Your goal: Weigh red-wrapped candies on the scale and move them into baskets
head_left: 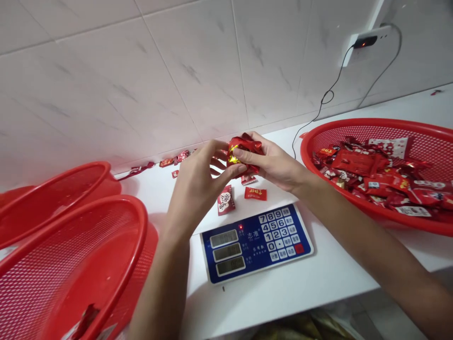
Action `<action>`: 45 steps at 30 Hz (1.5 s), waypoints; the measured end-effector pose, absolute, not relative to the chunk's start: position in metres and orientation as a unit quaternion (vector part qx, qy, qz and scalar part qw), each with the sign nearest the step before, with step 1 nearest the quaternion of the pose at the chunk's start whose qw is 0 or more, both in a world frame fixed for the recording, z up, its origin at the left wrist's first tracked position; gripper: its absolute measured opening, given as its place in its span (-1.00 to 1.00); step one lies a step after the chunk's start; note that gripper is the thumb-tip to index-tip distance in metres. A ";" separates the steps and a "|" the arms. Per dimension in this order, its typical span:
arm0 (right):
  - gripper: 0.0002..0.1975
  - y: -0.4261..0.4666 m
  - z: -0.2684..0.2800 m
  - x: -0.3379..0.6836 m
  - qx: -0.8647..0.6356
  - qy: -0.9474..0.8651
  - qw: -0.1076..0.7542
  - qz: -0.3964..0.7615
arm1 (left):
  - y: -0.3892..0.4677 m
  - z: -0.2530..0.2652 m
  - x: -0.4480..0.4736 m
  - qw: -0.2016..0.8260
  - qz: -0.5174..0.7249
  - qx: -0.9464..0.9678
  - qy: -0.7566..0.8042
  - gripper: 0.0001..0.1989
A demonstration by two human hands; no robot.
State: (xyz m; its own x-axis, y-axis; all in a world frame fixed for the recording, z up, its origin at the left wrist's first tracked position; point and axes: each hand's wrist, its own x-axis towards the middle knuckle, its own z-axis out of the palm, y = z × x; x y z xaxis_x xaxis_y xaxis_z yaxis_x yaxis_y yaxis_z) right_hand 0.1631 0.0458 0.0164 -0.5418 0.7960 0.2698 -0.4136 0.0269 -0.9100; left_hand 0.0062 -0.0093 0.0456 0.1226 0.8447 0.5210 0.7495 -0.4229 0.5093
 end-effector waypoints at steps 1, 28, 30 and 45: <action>-0.54 0.046 0.016 0.163 -0.174 -0.561 0.448 0.674 | -0.009 0.045 0.007 0.059 0.389 0.746 0.537 -0.77; -0.74 0.065 0.026 0.176 -0.310 -0.478 0.539 0.621 | 0.016 0.034 -0.024 0.164 0.349 0.652 0.653 -0.70; -0.74 0.063 0.027 0.176 -0.302 -0.473 0.551 0.617 | 0.013 0.038 -0.024 0.143 0.345 0.663 0.649 -0.73; -0.76 0.061 0.024 0.178 -0.272 -0.543 0.541 0.582 | -0.021 0.062 -0.018 0.030 0.484 0.696 0.530 -0.87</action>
State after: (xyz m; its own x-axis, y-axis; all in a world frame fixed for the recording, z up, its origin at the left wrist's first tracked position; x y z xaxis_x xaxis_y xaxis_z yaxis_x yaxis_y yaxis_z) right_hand 0.1780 0.0608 0.0240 -0.2670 0.9246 0.2717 -0.3340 0.1757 -0.9260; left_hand -0.0184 -0.0210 0.0620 -0.0298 0.7669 0.6410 0.7082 -0.4364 0.5550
